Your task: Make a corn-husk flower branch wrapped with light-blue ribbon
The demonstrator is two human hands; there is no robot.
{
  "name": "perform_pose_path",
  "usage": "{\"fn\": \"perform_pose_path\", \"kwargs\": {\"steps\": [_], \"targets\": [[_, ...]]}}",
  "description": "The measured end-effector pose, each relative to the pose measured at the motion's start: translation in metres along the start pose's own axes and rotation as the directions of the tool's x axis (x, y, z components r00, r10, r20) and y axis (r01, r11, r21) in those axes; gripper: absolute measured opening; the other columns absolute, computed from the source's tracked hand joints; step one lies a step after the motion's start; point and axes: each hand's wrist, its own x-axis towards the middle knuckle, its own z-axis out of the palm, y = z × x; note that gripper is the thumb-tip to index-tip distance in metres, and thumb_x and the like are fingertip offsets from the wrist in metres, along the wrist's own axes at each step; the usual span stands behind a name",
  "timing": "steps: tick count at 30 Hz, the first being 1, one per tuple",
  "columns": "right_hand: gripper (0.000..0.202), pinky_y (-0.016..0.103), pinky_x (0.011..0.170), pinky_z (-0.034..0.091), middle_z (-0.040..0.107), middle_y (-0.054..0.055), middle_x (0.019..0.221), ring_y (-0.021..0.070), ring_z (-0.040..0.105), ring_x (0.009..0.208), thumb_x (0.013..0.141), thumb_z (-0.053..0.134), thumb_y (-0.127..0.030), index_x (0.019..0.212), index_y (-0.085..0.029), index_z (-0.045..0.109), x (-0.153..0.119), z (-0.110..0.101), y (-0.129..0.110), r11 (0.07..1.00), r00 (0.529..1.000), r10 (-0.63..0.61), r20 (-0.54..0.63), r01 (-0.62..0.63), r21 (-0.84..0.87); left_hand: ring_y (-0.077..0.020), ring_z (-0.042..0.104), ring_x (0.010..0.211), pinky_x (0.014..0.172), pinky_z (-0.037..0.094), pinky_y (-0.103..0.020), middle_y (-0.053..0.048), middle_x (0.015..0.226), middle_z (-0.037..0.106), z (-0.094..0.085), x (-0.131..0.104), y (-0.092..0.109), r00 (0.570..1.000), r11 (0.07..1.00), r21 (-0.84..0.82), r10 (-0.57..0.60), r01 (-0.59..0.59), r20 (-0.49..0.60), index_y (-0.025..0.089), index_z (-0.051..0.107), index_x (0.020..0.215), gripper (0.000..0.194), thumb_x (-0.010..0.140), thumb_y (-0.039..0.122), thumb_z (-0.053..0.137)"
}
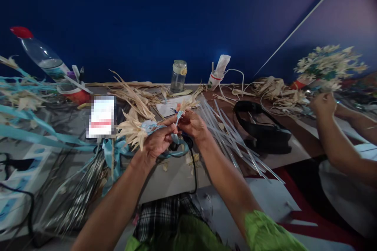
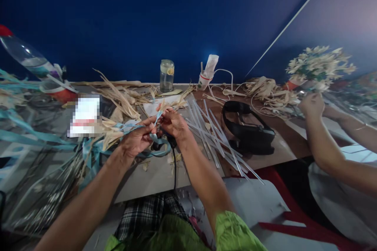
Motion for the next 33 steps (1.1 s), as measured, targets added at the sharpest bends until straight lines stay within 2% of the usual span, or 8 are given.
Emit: {"fn": "perform_pose_path", "kwargs": {"steps": [5, 8, 13, 18, 21, 24, 30, 33], "targets": [[0.012, 0.015, 0.050, 0.039, 0.061, -0.006, 0.065, 0.0033, 0.045, 0.046, 0.064, 0.058, -0.007, 0.070, -0.018, 0.058, -0.001, 0.001, 0.000, 0.968, 0.996, 0.072, 0.059, -0.084, 0.237, 0.0008, 0.036, 0.040, 0.039, 0.030, -0.011, 0.003, 0.051, 0.051, -0.002, 0.002, -0.002, 0.999, 1.000, -0.012, -0.028, 0.028, 0.017, 0.009, 0.066, 0.089, 0.034, 0.057, 0.015, 0.073], [0.009, 0.016, 0.051, 0.040, 0.061, -0.005, 0.066, 0.0039, 0.046, 0.049, 0.068, 0.056, -0.010, 0.070, -0.018, 0.057, -0.001, 0.000, -0.001, 0.972, 0.994, 0.076, 0.076, -0.091, 0.216, 0.0005, 0.038, 0.042, 0.036, 0.024, -0.009, 0.002, 0.053, 0.052, 0.001, 0.002, -0.002, 1.000, 1.000, 0.009, -0.026, 0.026, -0.011, 0.010, 0.066, 0.090, 0.034, 0.056, 0.014, 0.073], [0.015, 0.020, 0.060, 0.047, 0.062, -0.003, 0.074, 0.0086, 0.054, 0.061, 0.066, 0.062, -0.018, 0.080, -0.021, 0.057, -0.002, -0.002, -0.004, 0.990, 0.999, -0.033, 0.044, 0.027, 0.139, 0.0012, 0.034, 0.040, 0.036, 0.022, -0.010, 0.002, 0.053, 0.053, 0.003, 0.002, -0.001, 0.991, 0.998, 0.003, 0.070, -0.070, -0.118, 0.011, 0.066, 0.087, 0.031, 0.057, 0.015, 0.073], [0.027, 0.020, 0.053, 0.043, 0.063, 0.000, 0.092, 0.0090, 0.053, 0.064, 0.068, 0.062, -0.027, 0.094, -0.020, 0.058, -0.009, -0.002, -0.010, 0.971, 0.983, -0.168, -0.075, 0.151, -0.186, -0.0023, 0.046, 0.048, 0.038, 0.025, -0.012, 0.003, 0.056, 0.054, 0.002, 0.004, 0.000, 0.954, 0.976, 0.035, 0.218, -0.215, -0.206, 0.012, 0.064, 0.088, 0.033, 0.056, 0.015, 0.072], [0.023, 0.023, 0.061, 0.044, 0.063, 0.001, 0.084, 0.0107, 0.053, 0.067, 0.068, 0.062, -0.028, 0.089, -0.018, 0.061, -0.008, -0.007, -0.011, 0.815, 0.937, -0.340, -0.085, 0.248, -0.524, -0.0046, 0.050, 0.050, 0.042, 0.030, -0.014, 0.004, 0.056, 0.055, 0.002, 0.006, -0.001, 0.939, 0.971, 0.064, 0.238, -0.229, -0.248, 0.014, 0.063, 0.089, 0.033, 0.057, 0.016, 0.071], [0.017, 0.025, 0.070, 0.043, 0.063, 0.002, 0.078, 0.0123, 0.054, 0.069, 0.069, 0.061, -0.025, 0.083, -0.017, 0.063, -0.005, -0.013, -0.008, 0.638, 0.898, -0.439, -0.019, 0.297, -0.711, -0.0047, 0.048, 0.048, 0.042, 0.031, -0.015, 0.004, 0.056, 0.056, 0.002, 0.006, -0.001, 0.930, 0.966, 0.091, 0.257, -0.242, -0.262, 0.014, 0.061, 0.088, 0.032, 0.057, 0.016, 0.070], [0.021, 0.025, 0.063, 0.043, 0.064, 0.001, 0.076, 0.0130, 0.055, 0.066, 0.075, 0.053, -0.029, 0.089, -0.018, 0.064, -0.009, -0.006, -0.010, 0.615, 0.941, -0.324, 0.096, 0.287, -0.734, -0.0067, 0.052, 0.051, 0.050, 0.038, -0.018, 0.004, 0.059, 0.057, 0.001, 0.006, -0.003, 0.939, 0.967, 0.099, 0.251, -0.234, -0.236, 0.015, 0.059, 0.091, 0.036, 0.057, 0.020, 0.071], [0.019, 0.027, 0.066, 0.042, 0.065, 0.001, 0.074, 0.0137, 0.056, 0.067, 0.074, 0.053, -0.025, 0.087, -0.018, 0.065, -0.016, -0.001, -0.019, 0.521, 0.947, -0.298, 0.123, 0.269, -0.810, -0.0067, 0.053, 0.052, 0.054, 0.040, -0.019, 0.003, 0.060, 0.058, 0.000, 0.007, -0.004, 0.929, 0.960, 0.070, 0.281, -0.272, -0.241, 0.014, 0.059, 0.087, 0.035, 0.055, 0.018, 0.072]]}}
